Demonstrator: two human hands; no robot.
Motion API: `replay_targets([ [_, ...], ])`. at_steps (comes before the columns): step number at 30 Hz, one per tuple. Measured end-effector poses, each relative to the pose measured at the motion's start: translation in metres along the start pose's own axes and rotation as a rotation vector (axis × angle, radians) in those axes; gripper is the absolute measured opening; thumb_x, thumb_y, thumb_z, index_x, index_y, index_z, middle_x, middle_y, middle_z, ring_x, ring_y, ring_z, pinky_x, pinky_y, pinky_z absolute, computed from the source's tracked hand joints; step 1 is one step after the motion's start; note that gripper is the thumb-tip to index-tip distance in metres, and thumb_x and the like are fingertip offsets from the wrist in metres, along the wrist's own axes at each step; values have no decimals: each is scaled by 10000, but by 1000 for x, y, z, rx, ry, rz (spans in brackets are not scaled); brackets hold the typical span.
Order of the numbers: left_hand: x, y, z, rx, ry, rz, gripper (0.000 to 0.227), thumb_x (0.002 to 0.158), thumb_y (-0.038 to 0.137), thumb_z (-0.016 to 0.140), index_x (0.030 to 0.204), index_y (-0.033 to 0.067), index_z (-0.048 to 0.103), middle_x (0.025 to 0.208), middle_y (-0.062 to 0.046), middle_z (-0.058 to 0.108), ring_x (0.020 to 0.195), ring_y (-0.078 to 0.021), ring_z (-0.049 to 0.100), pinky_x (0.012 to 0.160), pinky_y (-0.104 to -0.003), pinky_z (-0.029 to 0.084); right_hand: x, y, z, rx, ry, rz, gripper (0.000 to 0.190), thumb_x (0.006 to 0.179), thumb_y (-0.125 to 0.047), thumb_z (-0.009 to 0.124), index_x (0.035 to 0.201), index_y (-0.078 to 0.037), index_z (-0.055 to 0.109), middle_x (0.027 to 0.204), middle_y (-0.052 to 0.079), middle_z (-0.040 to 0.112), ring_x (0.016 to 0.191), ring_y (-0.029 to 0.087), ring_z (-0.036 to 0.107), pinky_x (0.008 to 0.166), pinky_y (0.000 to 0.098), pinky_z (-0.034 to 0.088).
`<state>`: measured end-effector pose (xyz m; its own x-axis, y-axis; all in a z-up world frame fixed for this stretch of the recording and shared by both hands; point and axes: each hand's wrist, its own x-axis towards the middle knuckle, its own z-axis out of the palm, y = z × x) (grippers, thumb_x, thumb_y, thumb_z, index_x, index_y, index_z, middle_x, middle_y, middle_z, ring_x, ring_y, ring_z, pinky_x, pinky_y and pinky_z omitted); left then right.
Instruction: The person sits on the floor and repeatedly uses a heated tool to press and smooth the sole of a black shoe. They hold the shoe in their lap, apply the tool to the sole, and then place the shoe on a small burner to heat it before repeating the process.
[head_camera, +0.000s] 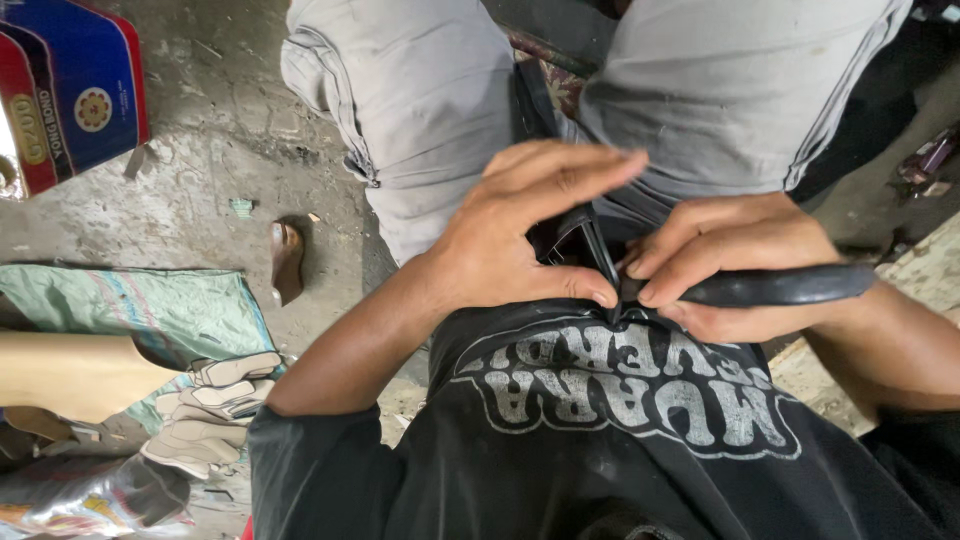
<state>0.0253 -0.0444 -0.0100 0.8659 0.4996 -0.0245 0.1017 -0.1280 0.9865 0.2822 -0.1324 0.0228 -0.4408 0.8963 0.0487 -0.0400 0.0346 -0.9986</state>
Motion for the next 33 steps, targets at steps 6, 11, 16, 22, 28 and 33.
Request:
replay_targets([
  [6,2,5,1,62,-26,-48,1087,714,634,886,1583,175,422,1381,39,709,1410,-214,557,1260,-462,326,4,-3,-7,176,-63,280,148,825,-53,771,973,-52,764,949,80,781,693,111,754,613,238,558],
  [11,12,12,4,122,-30,-62,1098,723,628,902,1584,141,425,1351,-1,703,1388,-226,552,1245,-454,334,16,-15,-21,-88,-69,473,217,804,-73,770,1016,-37,796,973,85,751,836,180,738,677,289,581],
  [16,15,25,0,164,63,-112,1043,722,634,898,1546,148,481,1250,23,717,1298,-170,605,1170,-395,363,27,-39,-18,-274,11,378,565,678,-360,939,1109,-34,773,1093,123,750,831,137,707,574,211,521],
  [22,19,22,12,175,353,-178,1134,733,488,923,1612,169,281,1511,-194,332,1416,-333,375,1245,-449,311,7,-34,5,-662,276,151,398,729,-101,899,1036,75,718,1059,239,684,911,283,723,726,330,581],
  [28,18,-5,7,-855,283,-292,1410,800,312,987,1641,215,-140,1718,-200,238,1572,-259,344,1325,-399,319,1,-20,25,-750,350,-36,441,783,-248,950,1029,44,729,1069,205,677,949,314,724,847,351,606],
  [33,2,-19,-7,-495,106,-189,1268,804,246,1025,1652,117,91,1681,-108,227,1500,-225,374,1310,-350,331,-5,-11,11,-167,255,144,276,800,-170,823,1004,-12,725,1071,166,721,973,261,764,861,297,622],
])
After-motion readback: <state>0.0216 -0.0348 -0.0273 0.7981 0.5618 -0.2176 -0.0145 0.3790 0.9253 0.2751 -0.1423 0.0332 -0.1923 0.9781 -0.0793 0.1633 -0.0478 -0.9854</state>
